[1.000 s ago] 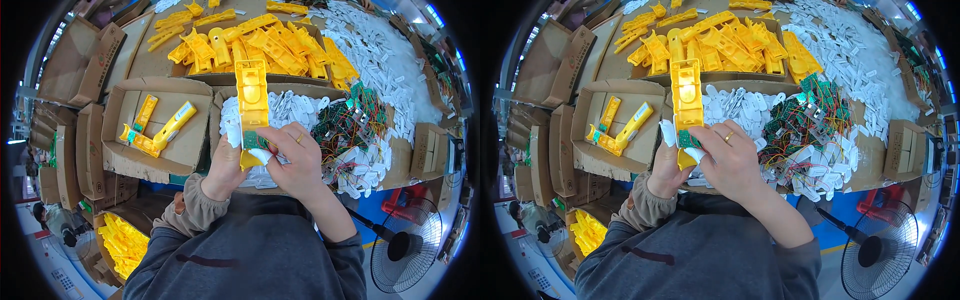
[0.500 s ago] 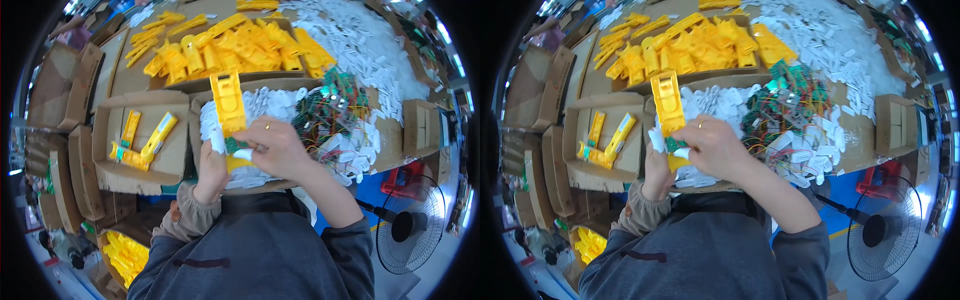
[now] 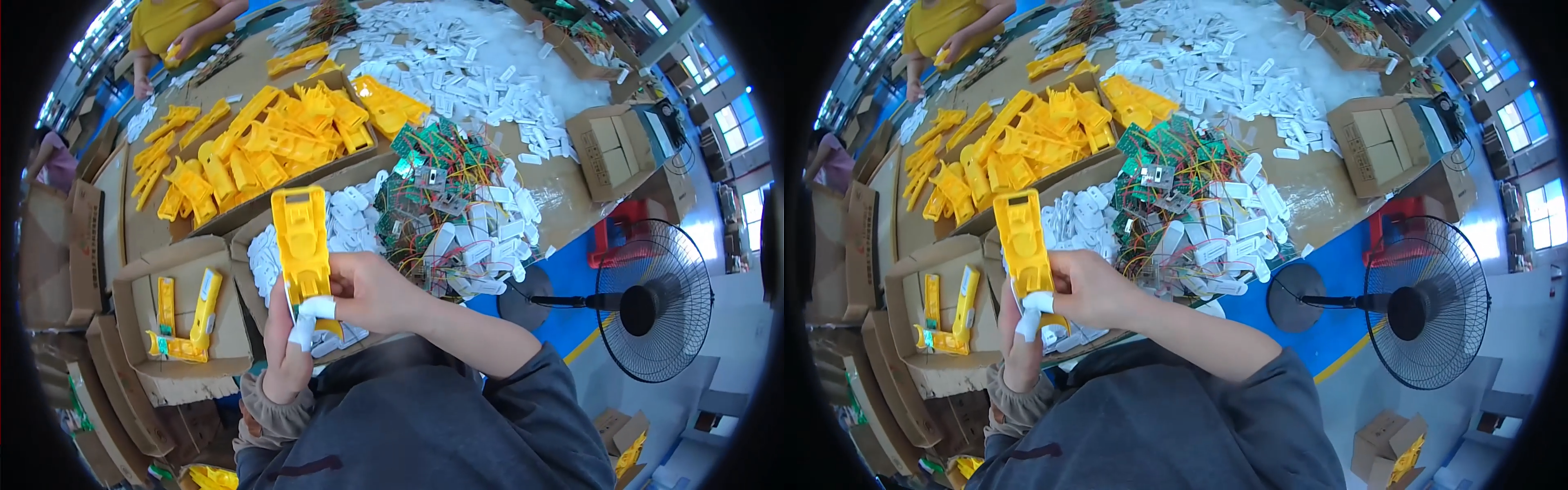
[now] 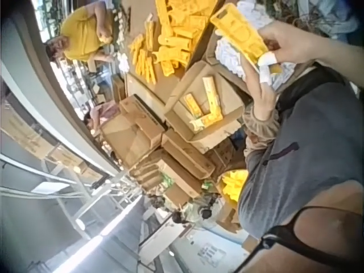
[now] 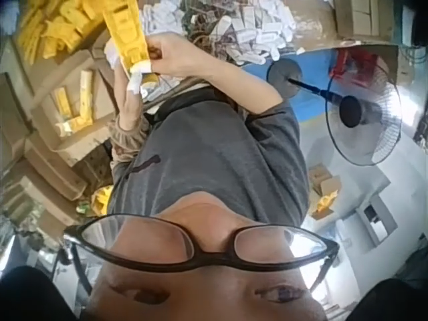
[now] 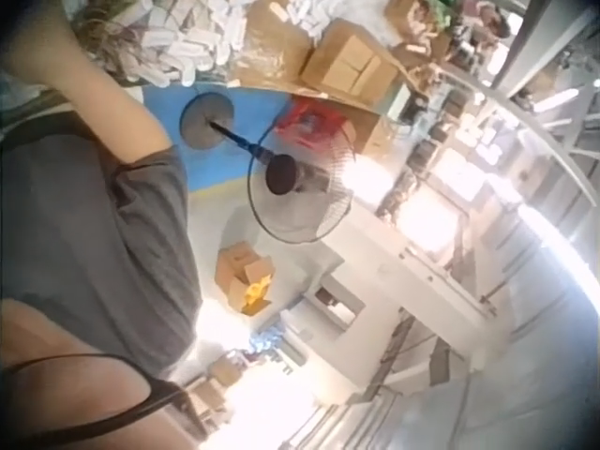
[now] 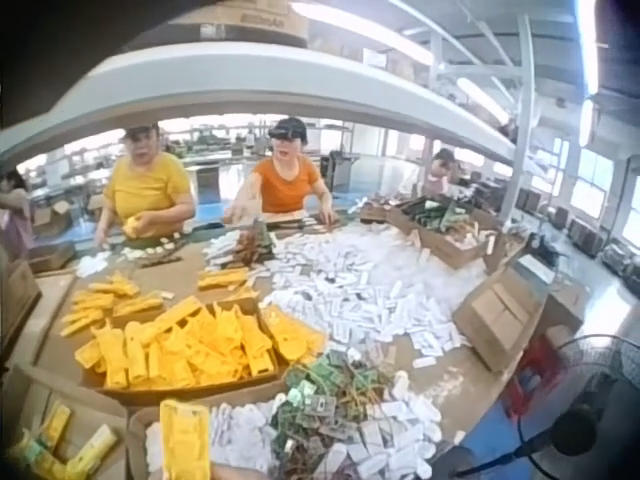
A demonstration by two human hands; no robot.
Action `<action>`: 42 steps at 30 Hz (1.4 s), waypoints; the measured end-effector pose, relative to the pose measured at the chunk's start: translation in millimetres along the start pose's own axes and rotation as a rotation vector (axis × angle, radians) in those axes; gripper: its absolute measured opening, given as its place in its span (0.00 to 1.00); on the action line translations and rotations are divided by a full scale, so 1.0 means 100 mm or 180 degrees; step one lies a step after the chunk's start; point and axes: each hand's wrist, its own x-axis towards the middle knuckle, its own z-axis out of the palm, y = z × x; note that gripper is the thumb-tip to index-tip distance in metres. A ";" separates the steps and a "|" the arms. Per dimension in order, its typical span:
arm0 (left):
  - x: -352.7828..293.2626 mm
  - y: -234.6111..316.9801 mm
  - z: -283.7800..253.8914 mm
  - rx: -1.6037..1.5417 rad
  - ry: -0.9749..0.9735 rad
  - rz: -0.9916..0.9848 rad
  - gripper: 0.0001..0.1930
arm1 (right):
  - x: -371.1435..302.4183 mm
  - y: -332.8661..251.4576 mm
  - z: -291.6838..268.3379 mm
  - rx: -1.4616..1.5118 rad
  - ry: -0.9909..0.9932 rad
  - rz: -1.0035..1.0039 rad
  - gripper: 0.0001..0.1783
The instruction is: Assembling electronic components into yellow flashlight housings.
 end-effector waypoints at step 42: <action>0.04 -0.03 0.04 0.1990 0.0694 -0.0138 0.30 | 0.27 -0.24 -0.15 -0.4719 0.2076 -0.1906 0.15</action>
